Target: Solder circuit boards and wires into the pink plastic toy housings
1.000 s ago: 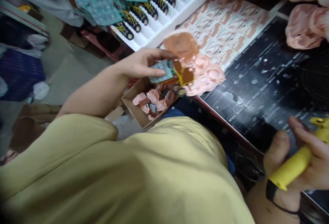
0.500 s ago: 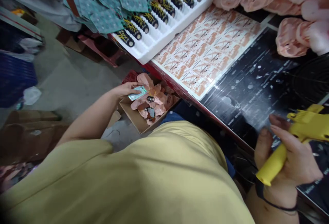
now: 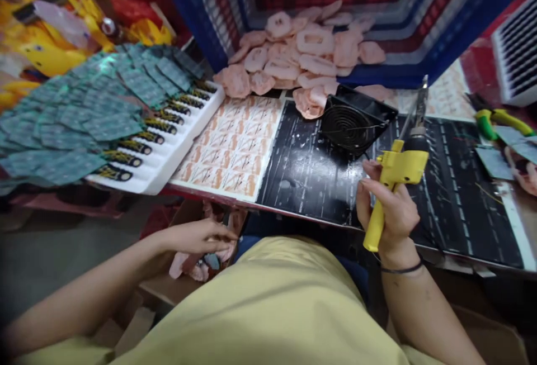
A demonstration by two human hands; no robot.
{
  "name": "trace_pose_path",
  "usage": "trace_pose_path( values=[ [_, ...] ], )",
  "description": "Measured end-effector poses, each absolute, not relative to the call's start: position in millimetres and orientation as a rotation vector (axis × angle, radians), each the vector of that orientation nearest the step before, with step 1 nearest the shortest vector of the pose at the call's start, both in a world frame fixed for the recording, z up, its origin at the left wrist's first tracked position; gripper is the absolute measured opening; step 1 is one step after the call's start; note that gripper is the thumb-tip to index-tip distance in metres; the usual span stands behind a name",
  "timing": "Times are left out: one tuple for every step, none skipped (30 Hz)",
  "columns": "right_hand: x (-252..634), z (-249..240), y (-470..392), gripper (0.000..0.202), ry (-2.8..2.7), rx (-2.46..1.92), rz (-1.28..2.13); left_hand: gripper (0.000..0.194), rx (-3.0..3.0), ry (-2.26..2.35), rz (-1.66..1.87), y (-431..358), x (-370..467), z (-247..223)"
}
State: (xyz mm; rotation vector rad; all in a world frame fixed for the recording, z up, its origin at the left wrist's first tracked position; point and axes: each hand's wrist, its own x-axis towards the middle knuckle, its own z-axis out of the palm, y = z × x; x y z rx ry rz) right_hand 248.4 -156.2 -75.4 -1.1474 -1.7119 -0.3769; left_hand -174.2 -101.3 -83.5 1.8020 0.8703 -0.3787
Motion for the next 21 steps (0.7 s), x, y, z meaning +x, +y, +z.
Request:
trace_pose_path(
  values=[
    [253, -74, -155, 0.05, -1.687, -1.143, -0.39, 0.048, 1.804, 0.773, -0.438, -97, -161, -64],
    [257, -74, -154, 0.049, -1.661, -1.14, -0.403, 0.046, 1.814, 0.702, -0.443, -90, -149, -43],
    [262, -73, -153, 0.048, -1.634, -1.14, -0.42, 0.046, 1.839, 0.702, -0.398, -79, -136, -22],
    [267, -74, -153, 0.048, -1.612, -1.139, -0.44, 0.046, 1.893, 0.751, -0.324, -64, -125, -2],
    [272, -75, -153, 0.048, -1.598, -1.142, -0.453, 0.048, 1.974, 0.819, -0.232, -46, -113, 16],
    [276, -76, -154, 0.048, -1.579, -1.147, -0.468, 0.049, 2.052, 0.898, -0.129, -25, -102, 32],
    [280, -78, -156, 0.05, -1.565, -1.157, -0.475, 0.052, 2.102, 0.956, -0.03, -1, -90, 45],
    [284, -81, -157, 0.051, -1.553, -1.171, -0.478, 0.054, 2.123, 0.993, 0.061, 23, -76, 55],
    [286, -83, -159, 0.052, -1.541, -1.191, -0.473, 0.058, 2.134, 1.008, 0.147, 48, -61, 62],
    [289, -86, -160, 0.053, -1.522, -1.207, -0.474, 0.061, 2.149, 1.012, 0.202, 72, -45, 67],
    [290, -88, -161, 0.054, -1.501, -1.218, -0.479, 0.065, 2.182, 1.021, 0.24, 94, -26, 69],
    [291, -90, -162, 0.054, -1.479, -1.224, -0.485, 0.068, 2.24, 1.016, 0.231, 113, -5, 71],
    [291, -92, -162, 0.054, -1.457, -1.227, -0.488, 0.072, 2.312, 1.012, 0.218, 130, 17, 70],
    [291, -93, -162, 0.054, -1.434, -1.228, -0.489, 0.075, 2.383, 0.997, 0.192, 145, 40, 69],
    [291, -93, -162, 0.054, -1.423, -1.233, -0.478, 0.079, 2.428, 0.976, 0.168, 157, 63, 66],
    [291, -93, -162, 0.053, -1.422, -1.237, -0.463, 0.082, 2.458, 0.956, 0.151, 167, 86, 63],
    [291, -92, -162, 0.052, -1.43, -1.247, -0.451, 0.082, 2.478, 0.927, 0.123, 175, 109, 58],
    [292, -91, -162, 0.049, -1.447, -1.255, -0.448, 0.082, 2.499, 0.897, 0.094, 181, 130, 52],
    [293, -91, -162, 0.046, -1.47, -1.263, -0.453, 0.08, 2.532, 0.85, 0.051, 185, 150, 46],
    [293, -90, -162, 0.043, -1.496, -1.273, -0.458, 0.079, 2.576, 0.789, -0.004, 189, 167, 39],
    [294, -90, -161, 0.039, -1.522, -1.28, -0.468, 0.08, 2.623, 0.719, -0.063, 191, 183, 32]
  ],
)
